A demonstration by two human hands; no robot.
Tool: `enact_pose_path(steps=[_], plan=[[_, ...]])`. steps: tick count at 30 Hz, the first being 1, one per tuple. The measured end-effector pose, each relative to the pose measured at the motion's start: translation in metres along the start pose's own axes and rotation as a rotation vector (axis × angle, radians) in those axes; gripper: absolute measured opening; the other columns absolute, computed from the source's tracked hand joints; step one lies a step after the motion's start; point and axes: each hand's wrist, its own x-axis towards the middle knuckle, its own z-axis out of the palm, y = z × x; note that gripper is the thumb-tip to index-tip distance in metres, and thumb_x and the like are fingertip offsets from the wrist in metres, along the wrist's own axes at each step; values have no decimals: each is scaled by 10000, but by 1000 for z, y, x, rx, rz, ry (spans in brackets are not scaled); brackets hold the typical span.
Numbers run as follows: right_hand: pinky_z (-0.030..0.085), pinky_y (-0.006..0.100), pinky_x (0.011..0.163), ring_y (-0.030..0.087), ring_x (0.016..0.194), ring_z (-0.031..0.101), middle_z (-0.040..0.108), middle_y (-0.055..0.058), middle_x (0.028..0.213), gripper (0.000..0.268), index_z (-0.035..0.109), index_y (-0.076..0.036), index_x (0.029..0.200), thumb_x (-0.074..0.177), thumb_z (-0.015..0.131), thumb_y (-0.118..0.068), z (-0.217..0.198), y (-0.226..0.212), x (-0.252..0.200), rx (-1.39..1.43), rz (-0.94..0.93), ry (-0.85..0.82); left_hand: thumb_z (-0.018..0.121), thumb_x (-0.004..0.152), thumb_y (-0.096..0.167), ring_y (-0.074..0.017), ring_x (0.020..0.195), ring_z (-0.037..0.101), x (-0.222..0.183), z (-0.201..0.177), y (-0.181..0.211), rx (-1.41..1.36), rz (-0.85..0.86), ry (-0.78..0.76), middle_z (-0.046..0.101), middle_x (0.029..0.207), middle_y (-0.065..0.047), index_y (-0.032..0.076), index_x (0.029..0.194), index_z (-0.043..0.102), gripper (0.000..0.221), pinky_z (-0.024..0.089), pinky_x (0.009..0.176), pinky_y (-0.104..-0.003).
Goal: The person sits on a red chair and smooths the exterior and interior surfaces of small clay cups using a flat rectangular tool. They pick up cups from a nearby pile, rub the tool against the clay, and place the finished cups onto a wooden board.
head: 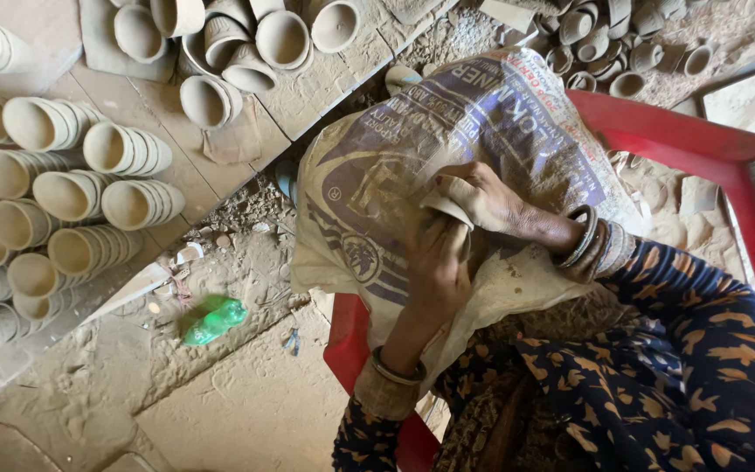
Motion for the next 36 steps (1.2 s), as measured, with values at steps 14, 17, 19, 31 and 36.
enact_pose_path(steps=[14,17,19,31,36], plan=[[583,418,677,320,775,724,717,132,876,324,672,-11,980,1058,500,-273,-4,-15,-14,-442,-28,-4,602,1045,86,-355,921,666,-19,9,-3,-435,-627,-76,740,1011,-187,33,1131,678,127,543,860,-463],[578,411,683,349,789,724,715,185,887,274,674,22,1048,1035,531,-211,-2,-12,-16,-308,-77,62,581,1011,50,-349,1068,652,-16,3,-5,-290,-372,-9,723,1079,-208,13,1157,666,174,542,941,-472],[594,376,659,343,796,736,727,214,947,335,657,59,1210,996,527,-164,-1,-7,-9,-397,-304,95,577,1009,55,-298,1206,653,-3,4,-9,41,-54,58,723,1144,-173,29,1153,643,161,502,1084,-523],[596,426,660,322,708,735,745,138,839,424,712,-87,963,980,458,-427,-9,-51,-6,-303,162,13,622,991,55,-332,1035,616,-16,5,-3,-366,-412,126,695,1084,-210,-14,1138,680,173,522,890,-477],[573,445,711,362,814,721,726,187,885,403,687,-38,977,1043,457,-363,-9,-41,-6,-279,68,51,643,935,109,-302,818,684,-18,-2,-6,-650,-786,74,729,977,-101,46,1108,683,188,575,720,-479]])
